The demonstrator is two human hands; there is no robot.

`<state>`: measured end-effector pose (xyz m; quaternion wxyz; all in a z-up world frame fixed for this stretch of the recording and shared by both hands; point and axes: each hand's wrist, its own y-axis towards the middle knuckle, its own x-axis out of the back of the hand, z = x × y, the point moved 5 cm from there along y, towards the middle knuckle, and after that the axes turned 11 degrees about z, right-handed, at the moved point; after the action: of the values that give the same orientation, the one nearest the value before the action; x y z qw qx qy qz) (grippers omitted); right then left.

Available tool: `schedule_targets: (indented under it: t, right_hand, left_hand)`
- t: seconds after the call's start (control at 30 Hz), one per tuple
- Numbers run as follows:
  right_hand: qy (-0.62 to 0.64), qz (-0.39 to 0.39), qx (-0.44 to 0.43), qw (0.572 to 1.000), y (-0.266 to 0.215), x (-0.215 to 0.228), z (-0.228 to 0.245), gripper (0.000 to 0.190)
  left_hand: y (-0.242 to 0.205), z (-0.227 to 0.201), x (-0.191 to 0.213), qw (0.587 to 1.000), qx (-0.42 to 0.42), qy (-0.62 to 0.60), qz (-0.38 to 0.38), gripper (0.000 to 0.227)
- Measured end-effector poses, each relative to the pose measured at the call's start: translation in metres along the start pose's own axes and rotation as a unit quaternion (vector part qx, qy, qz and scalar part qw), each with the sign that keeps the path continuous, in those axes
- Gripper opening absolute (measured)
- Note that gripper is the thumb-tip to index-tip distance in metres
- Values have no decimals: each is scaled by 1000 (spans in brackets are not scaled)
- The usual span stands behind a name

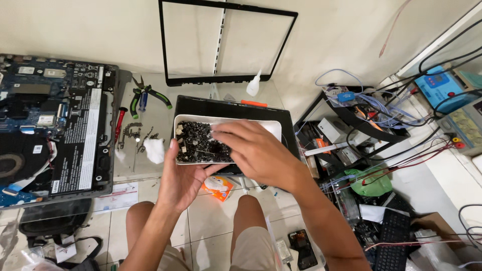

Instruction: The person sits on the floor and holds a white rectangular tray filled with small black screws. They use their right hand to sift through and sort the screws within the tray, occasionally picking up individual pieces to inspect them.

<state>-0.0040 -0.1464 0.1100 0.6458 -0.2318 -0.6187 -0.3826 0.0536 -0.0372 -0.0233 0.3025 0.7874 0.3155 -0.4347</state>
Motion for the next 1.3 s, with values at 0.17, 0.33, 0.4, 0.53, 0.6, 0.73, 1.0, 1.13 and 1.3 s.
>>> schedule_targets:
  t: [0.17,0.33,0.4,0.53,0.6,0.73,1.0,1.13,1.3]
  right_hand:
    - [20,22,62,998,20,-3,15,43]
    - [29,48,58,997,3,-10,5,39]
    - [-4,36,49,998,-7,-12,1,36]
    - [22,27,37,999,-5,-5,-3,34]
    - [11,-15,16,1000,6,0,-3,35]
    - [22,-1,39,999,30,-6,7,46]
    - [-77,25,20,996,9,-21,-4,34]
    - [-22,-2,27,999,-2,-4,1,32]
    - [18,-86,19,996,-15,7,-3,22]
  left_hand:
    - [2,4,19,1000,-11,16,7,70]
    - [2,3,12,997,22,-23,-68,71]
    - [2,6,12,998,26,-16,-54,71]
    - [1,7,16,999,20,-8,-40,70]
    - [0,4,10,999,18,1,-36,71]
    - [1,3,10,999,13,6,-40,71]
    - [2,2,4,996,27,-37,-72,72]
    - [1,3,9,998,24,-20,-58,74]
    - [0,0,-1,998,23,-20,-63,71]
